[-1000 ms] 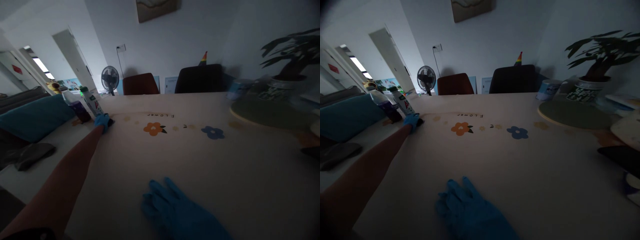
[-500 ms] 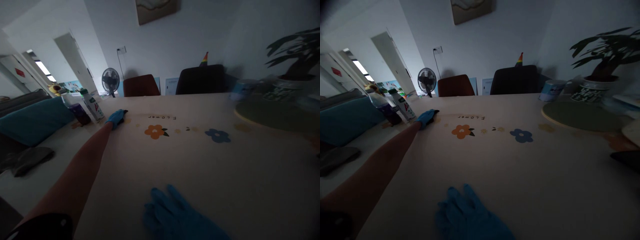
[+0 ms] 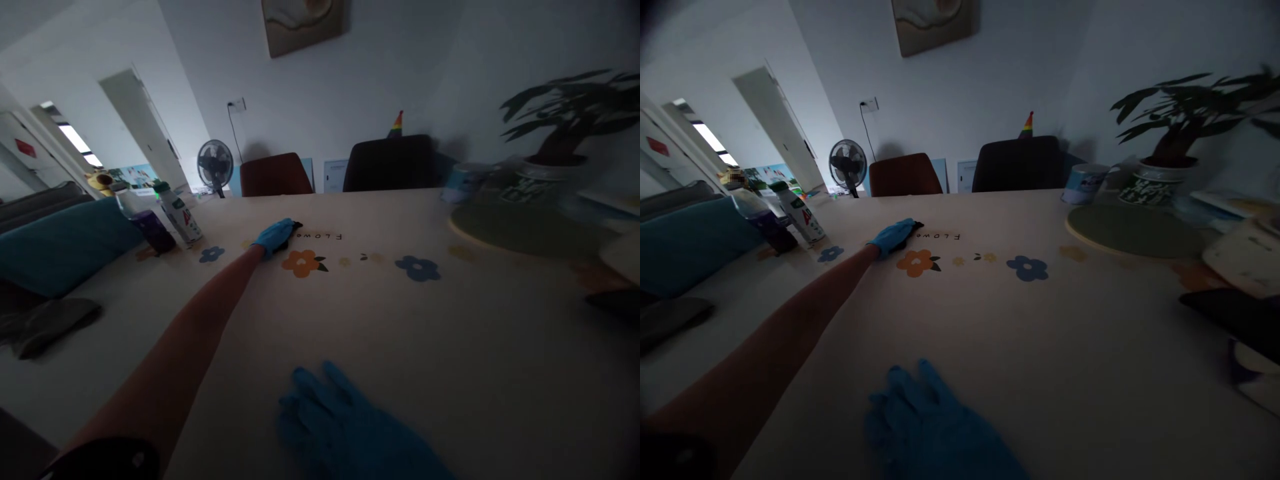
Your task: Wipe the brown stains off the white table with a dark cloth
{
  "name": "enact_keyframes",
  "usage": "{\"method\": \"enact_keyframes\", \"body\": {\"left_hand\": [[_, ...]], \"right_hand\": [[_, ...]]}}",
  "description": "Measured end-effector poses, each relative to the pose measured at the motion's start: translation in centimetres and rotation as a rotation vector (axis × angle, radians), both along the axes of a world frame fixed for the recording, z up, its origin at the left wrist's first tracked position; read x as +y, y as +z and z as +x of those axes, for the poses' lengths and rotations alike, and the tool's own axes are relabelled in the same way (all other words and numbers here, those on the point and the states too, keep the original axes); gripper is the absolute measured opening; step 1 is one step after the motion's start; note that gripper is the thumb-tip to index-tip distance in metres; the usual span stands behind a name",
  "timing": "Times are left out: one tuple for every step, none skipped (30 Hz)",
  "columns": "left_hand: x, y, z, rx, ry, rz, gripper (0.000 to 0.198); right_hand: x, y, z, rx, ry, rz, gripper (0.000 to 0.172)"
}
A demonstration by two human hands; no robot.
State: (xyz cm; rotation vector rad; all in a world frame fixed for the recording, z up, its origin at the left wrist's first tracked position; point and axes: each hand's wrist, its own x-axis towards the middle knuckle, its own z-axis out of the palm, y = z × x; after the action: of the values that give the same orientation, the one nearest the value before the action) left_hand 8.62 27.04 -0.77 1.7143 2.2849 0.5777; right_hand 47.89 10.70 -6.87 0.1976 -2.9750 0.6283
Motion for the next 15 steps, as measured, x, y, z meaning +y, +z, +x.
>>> {"method": "enact_keyframes", "body": {"left_hand": [[0.6, 0.0, 1.0, -0.003, -0.018, -0.004, 0.058], [1.2, -0.1, 2.0, -0.004, -0.036, -0.009, 0.058], [1.7, -0.2, 3.0, -0.003, -0.052, -0.016, 0.058], [2.3, -0.2, 3.9, -0.002, -0.066, -0.024, 0.058], [2.8, -0.3, 4.8, 0.000, -0.081, -0.031, 0.059], [3.3, -0.3, 5.8, 0.001, -0.097, -0.037, 0.060], [3.7, -0.3, 6.7, 0.005, -0.113, -0.043, 0.061], [4.0, -0.3, 7.7, 0.012, -0.134, -0.051, 0.063], [4.4, -0.3, 8.6, 0.021, -0.157, -0.061, 0.064], [4.6, -0.3, 9.6, 0.030, -0.181, -0.071, 0.066], [4.9, -0.2, 10.6, 0.039, -0.203, -0.081, 0.067], [5.1, -0.2, 11.6, 0.045, -0.223, -0.091, 0.067], [5.3, -0.2, 12.5, 0.049, -0.242, -0.100, 0.068], [5.4, -0.2, 13.4, 0.052, -0.260, -0.105, 0.068], [5.6, -0.2, 14.2, 0.060, -0.283, -0.109, 0.069]], "right_hand": [[0.0, -0.1, 0.0, 0.009, -0.007, -0.006, 0.052], [0.0, -0.1, 0.0, 0.019, -0.013, -0.015, 0.053], [0.0, -0.1, 0.0, 0.029, -0.020, -0.025, 0.053], [0.0, -0.1, 0.1, 0.032, -0.028, -0.032, 0.054], [0.0, 0.0, 0.1, 0.026, -0.033, -0.036, 0.054], [-0.1, 0.2, 0.1, 0.011, -0.030, -0.038, 0.055], [-0.1, 0.3, 0.0, -0.003, -0.028, -0.039, 0.056], [-0.1, 0.5, 0.0, -0.012, -0.030, -0.043, 0.056], [-0.1, 0.7, -0.1, -0.017, -0.035, -0.049, 0.055], [-0.2, 0.9, -0.2, -0.017, -0.043, -0.059, 0.053], [-0.2, 1.1, -0.3, -0.015, -0.054, -0.071, 0.052], [-0.2, 1.3, -0.3, -0.018, -0.062, -0.086, 0.051], [-0.3, 1.4, -0.4, -0.029, -0.066, -0.105, 0.051], [-0.3, 1.5, -0.4, -0.045, -0.078, -0.127, 0.052], [-0.4, 1.6, -0.4, -0.066, -0.097, -0.148, 0.053]]}}
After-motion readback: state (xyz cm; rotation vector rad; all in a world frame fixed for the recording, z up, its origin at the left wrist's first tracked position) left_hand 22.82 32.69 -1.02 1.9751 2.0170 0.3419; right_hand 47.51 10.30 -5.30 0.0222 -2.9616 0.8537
